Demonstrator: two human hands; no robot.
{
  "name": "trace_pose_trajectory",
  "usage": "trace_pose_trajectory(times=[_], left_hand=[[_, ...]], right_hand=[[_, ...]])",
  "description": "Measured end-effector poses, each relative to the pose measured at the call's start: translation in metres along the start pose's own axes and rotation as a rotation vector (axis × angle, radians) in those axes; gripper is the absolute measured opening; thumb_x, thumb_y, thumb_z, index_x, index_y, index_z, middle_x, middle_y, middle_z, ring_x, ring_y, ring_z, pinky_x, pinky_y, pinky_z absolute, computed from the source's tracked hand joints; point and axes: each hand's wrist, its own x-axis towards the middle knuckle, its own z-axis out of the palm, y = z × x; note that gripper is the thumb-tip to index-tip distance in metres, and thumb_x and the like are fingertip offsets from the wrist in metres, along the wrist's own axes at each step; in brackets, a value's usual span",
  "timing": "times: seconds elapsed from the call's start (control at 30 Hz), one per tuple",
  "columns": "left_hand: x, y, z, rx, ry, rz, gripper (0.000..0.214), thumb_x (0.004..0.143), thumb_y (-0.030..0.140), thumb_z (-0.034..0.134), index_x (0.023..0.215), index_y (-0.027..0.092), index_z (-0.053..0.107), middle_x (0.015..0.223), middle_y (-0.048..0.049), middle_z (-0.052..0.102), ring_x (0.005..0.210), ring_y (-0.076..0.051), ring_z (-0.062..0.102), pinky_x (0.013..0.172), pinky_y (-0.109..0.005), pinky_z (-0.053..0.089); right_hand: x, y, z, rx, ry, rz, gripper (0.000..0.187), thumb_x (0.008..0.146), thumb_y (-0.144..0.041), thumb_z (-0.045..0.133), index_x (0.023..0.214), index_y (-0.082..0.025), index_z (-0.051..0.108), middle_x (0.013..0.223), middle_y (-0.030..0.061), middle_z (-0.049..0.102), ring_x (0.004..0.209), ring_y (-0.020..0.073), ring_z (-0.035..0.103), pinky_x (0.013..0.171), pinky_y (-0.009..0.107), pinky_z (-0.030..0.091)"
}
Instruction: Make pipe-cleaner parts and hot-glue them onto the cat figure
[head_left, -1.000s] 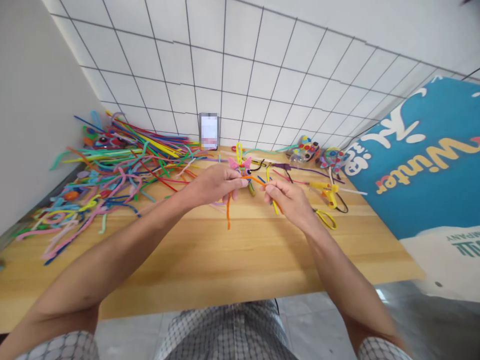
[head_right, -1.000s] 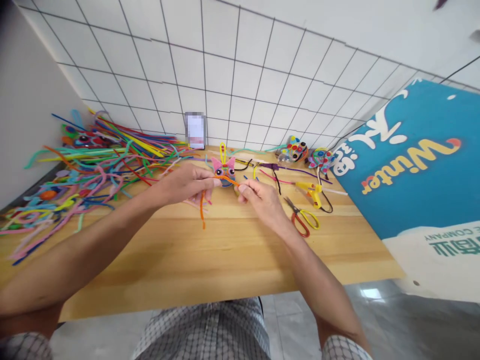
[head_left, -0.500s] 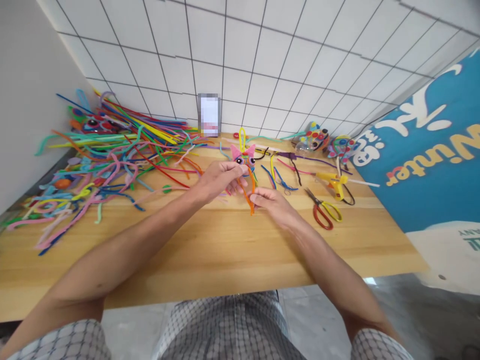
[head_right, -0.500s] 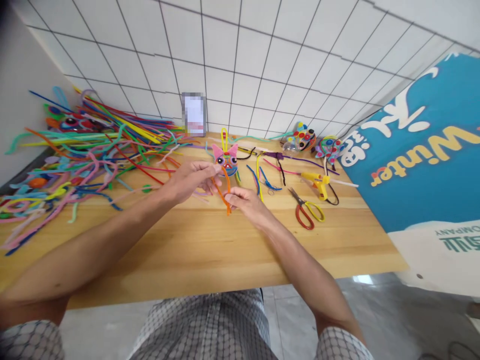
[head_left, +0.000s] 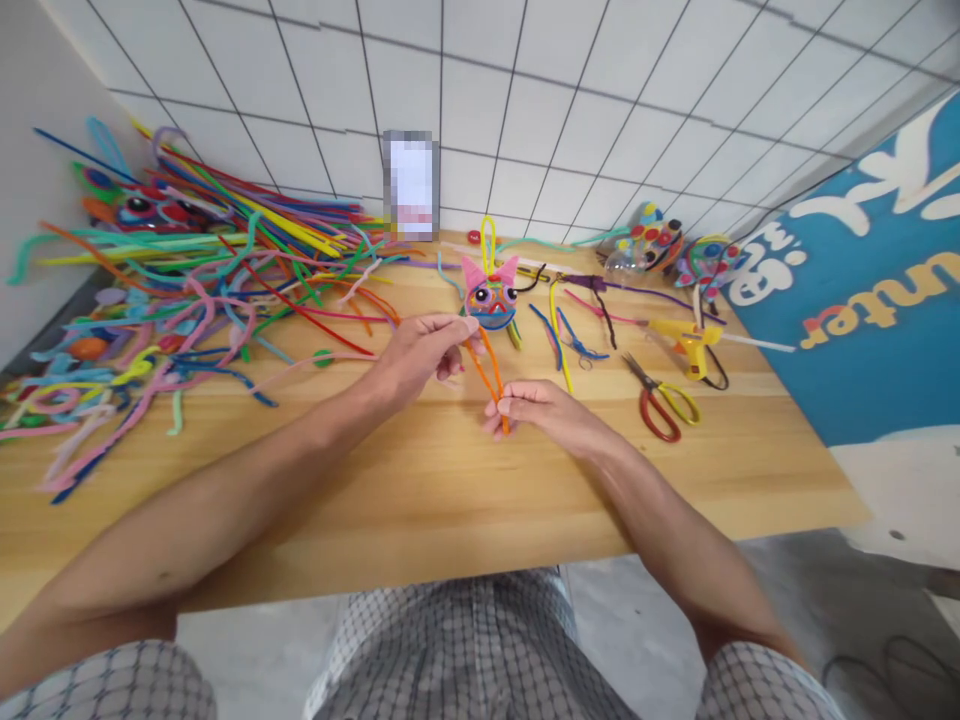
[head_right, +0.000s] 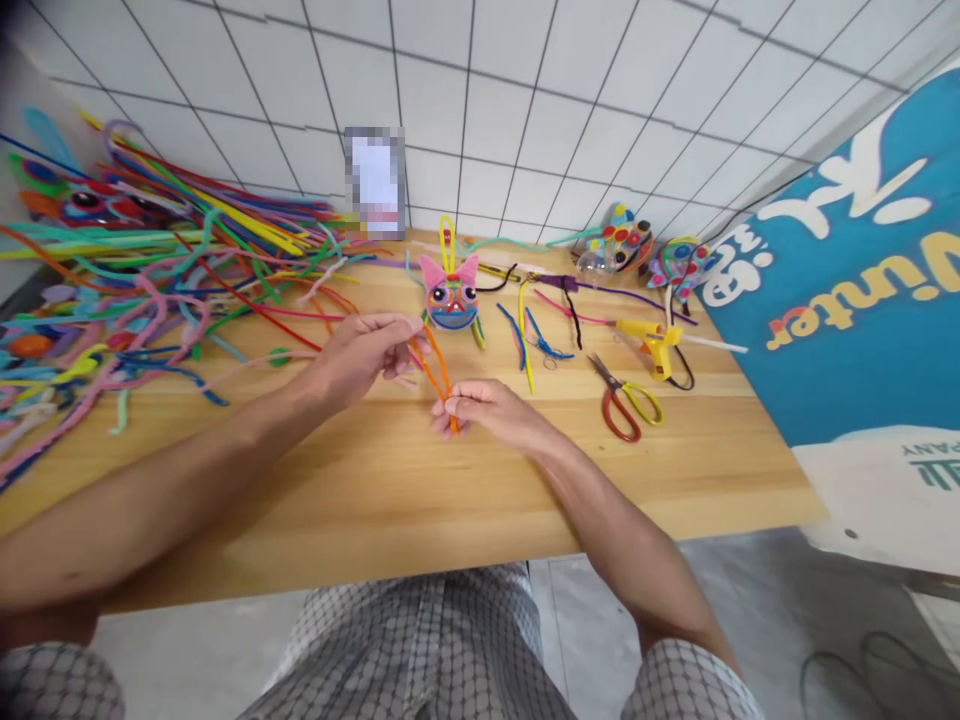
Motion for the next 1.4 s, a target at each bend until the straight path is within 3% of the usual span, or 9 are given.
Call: trace_pose_trajectory(times=[0.1,0.3,0.37,0.47,0.57,0.73,0.9,1.1,1.4], left_hand=[[0.002,-0.007,-0.002,0.022,0.012,-0.003,0.032,0.083,0.050,0.077,0.078,0.018,0.075,0.072,-0.0018,0.073,0.049,-0.008,0.052,0.045,-0.022,0.037],[-0.003,-0.005,0.001,0.076,-0.043,-0.019,0.036,0.087,0.054,0.073,0.079,0.018,0.070,0.055,0.0033,0.055,0.047,-0.009,0.046,0.046,-0.022,0.036],[-0.009,-0.003,0.005,0.085,-0.157,-0.047,0.037,0.083,0.054,0.079,0.086,0.019,0.070,0.056,0.0056,0.052,0.047,-0.008,0.044,0.045,-0.021,0.034],[-0.015,-0.003,0.010,0.064,-0.426,-0.129,0.041,0.075,0.050,0.088,0.094,0.018,0.069,0.063,0.0040,0.061,0.050,-0.007,0.047,0.045,-0.019,0.032],[-0.015,-0.009,0.010,0.009,-0.559,-0.154,0.039,0.082,0.052,0.083,0.081,0.016,0.067,0.065,0.0000,0.064,0.049,-0.006,0.046,0.044,-0.018,0.031],[-0.008,-0.015,0.004,0.066,-0.524,-0.137,0.047,0.086,0.053,0.080,0.065,0.015,0.061,0.059,-0.0005,0.062,0.043,-0.004,0.040,0.041,-0.019,0.028],[-0.003,-0.013,-0.003,0.161,-0.328,-0.156,0.039,0.093,0.043,0.074,0.067,0.017,0.059,0.046,0.0052,0.047,0.039,-0.005,0.038,0.041,-0.018,0.026],[-0.001,-0.012,-0.006,0.151,-0.300,-0.127,0.033,0.093,0.040,0.072,0.072,0.017,0.060,0.054,0.0036,0.053,0.042,-0.005,0.039,0.042,-0.018,0.028],[-0.004,-0.005,-0.003,0.237,-0.195,0.065,0.040,0.082,0.053,0.080,0.078,0.016,0.064,0.058,0.0048,0.055,0.048,-0.007,0.042,0.046,-0.020,0.033]], right_hand=[[-0.001,0.002,0.001,0.069,-0.042,0.051,0.034,0.089,-0.050,0.080,0.097,-0.018,0.075,0.096,0.0093,0.084,0.080,0.0183,0.078,0.073,0.030,0.056],[-0.003,0.001,0.008,0.141,-0.079,0.082,0.030,0.088,-0.046,0.082,0.097,-0.019,0.075,0.098,0.0083,0.085,0.084,0.0183,0.081,0.076,0.029,0.059],[-0.003,0.000,0.009,0.152,-0.057,0.065,0.028,0.088,-0.045,0.083,0.097,-0.019,0.075,0.096,0.0068,0.085,0.083,0.0174,0.080,0.076,0.028,0.059],[-0.003,0.000,0.010,0.160,-0.050,0.041,0.028,0.089,-0.045,0.083,0.099,-0.019,0.075,0.096,0.0070,0.085,0.082,0.0181,0.080,0.074,0.029,0.059],[-0.004,0.000,0.011,0.187,-0.100,0.054,0.030,0.089,-0.046,0.082,0.100,-0.019,0.074,0.097,0.0088,0.085,0.082,0.0194,0.080,0.072,0.030,0.060],[-0.005,-0.001,0.014,0.152,-0.078,0.034,0.031,0.092,-0.043,0.081,0.107,-0.018,0.071,0.098,0.0080,0.084,0.082,0.0171,0.079,0.072,0.027,0.059],[-0.004,0.000,0.013,0.089,-0.026,0.062,0.032,0.090,-0.046,0.082,0.100,-0.017,0.073,0.097,0.0076,0.083,0.078,0.0156,0.077,0.072,0.027,0.059],[-0.002,0.003,0.012,0.122,-0.019,0.121,0.035,0.083,-0.050,0.085,0.091,-0.017,0.077,0.089,0.0069,0.084,0.071,0.0150,0.076,0.068,0.027,0.059],[-0.001,-0.001,0.014,0.222,0.014,0.131,0.036,0.083,-0.049,0.085,0.099,-0.017,0.079,0.089,0.0057,0.082,0.067,0.0124,0.073,0.061,0.023,0.057]])
